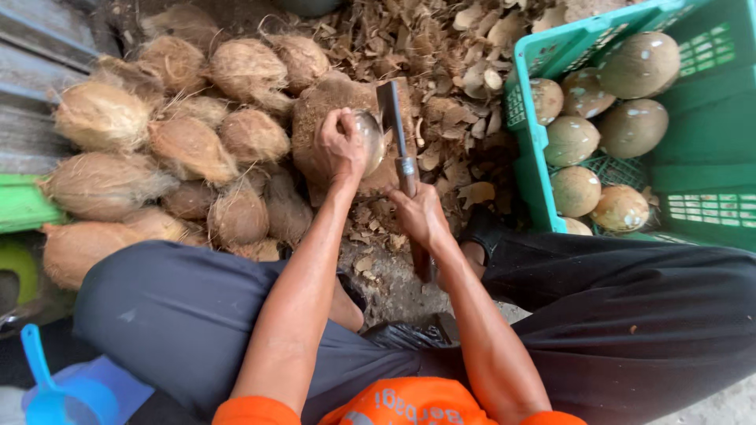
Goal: The person sits on the ground and uses a cleaver to chop the husk off coconuts one at a time, rotating each coconut between strikes. Husked coconuts are placed into a green plastic crate beside them.
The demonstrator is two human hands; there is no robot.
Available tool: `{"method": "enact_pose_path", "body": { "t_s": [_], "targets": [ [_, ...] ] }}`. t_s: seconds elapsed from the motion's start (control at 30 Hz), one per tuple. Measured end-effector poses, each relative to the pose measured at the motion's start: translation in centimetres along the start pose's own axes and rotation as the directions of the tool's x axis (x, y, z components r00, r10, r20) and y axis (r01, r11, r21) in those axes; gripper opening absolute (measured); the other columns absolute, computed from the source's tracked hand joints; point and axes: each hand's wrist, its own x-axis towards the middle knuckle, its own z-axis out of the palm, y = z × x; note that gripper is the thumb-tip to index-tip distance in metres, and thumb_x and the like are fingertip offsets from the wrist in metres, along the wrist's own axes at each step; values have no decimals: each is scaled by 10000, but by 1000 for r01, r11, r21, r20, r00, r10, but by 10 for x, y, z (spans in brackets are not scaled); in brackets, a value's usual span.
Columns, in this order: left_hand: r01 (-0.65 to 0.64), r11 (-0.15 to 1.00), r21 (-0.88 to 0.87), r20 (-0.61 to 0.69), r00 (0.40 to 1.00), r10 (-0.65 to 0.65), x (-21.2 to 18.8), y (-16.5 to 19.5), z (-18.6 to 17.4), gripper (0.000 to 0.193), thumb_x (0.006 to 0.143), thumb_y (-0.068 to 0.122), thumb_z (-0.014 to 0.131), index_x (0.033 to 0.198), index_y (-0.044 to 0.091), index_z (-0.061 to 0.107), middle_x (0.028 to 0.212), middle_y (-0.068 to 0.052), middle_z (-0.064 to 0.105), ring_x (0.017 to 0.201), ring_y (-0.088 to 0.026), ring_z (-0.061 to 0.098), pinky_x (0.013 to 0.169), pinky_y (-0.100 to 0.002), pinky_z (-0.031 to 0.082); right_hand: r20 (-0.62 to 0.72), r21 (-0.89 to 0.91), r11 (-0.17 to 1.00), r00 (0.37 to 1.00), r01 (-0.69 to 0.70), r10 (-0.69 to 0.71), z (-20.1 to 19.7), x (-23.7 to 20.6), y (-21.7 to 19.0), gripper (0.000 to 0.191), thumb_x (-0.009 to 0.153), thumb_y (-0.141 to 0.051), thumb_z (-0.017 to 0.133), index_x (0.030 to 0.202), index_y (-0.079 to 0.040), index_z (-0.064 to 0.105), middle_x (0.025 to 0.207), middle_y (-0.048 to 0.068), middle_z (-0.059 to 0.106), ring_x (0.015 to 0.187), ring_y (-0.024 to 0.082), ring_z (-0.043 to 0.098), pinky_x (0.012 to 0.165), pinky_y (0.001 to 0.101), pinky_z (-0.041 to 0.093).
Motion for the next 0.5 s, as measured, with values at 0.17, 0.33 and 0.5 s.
{"method": "enact_pose_path", "body": {
  "t_s": [0.17, 0.33, 0.5],
  "targets": [
    [103, 994, 31, 37, 994, -104, -5, -14, 12, 247, 1013, 383, 544, 964, 186, 686, 1044, -49, 690, 912, -215, 655, 757, -398, 536, -152, 197, 910, 928, 366, -341, 6, 3, 18, 313, 976, -263, 663, 747, -88, 539, 584, 2, 539, 439, 111, 483, 381, 301, 428],
    [50, 994, -92, -6, 999, -51, 6, -25, 23, 282, 1019, 426, 531, 935, 206, 686, 989, -33, 715, 893, -193, 666, 758, -389, 557, 68, -79, 991, 991, -111, 116, 19, 30, 42, 250, 951, -231, 639, 750, -106, 558, 582, 11, 559, 427, 139, 478, 373, 325, 433],
    [116, 980, -160, 121, 988, -98, 21, -27, 0, 456, 970, 615, 596, 910, 169, 673, 899, -42, 681, 809, -179, 636, 713, -379, 503, 30, -10, 1000, 999, -20, 20, 16, 18, 38, 337, 985, -317, 653, 746, -94, 574, 571, 5, 556, 445, 122, 507, 402, 310, 433]
  ]
}}
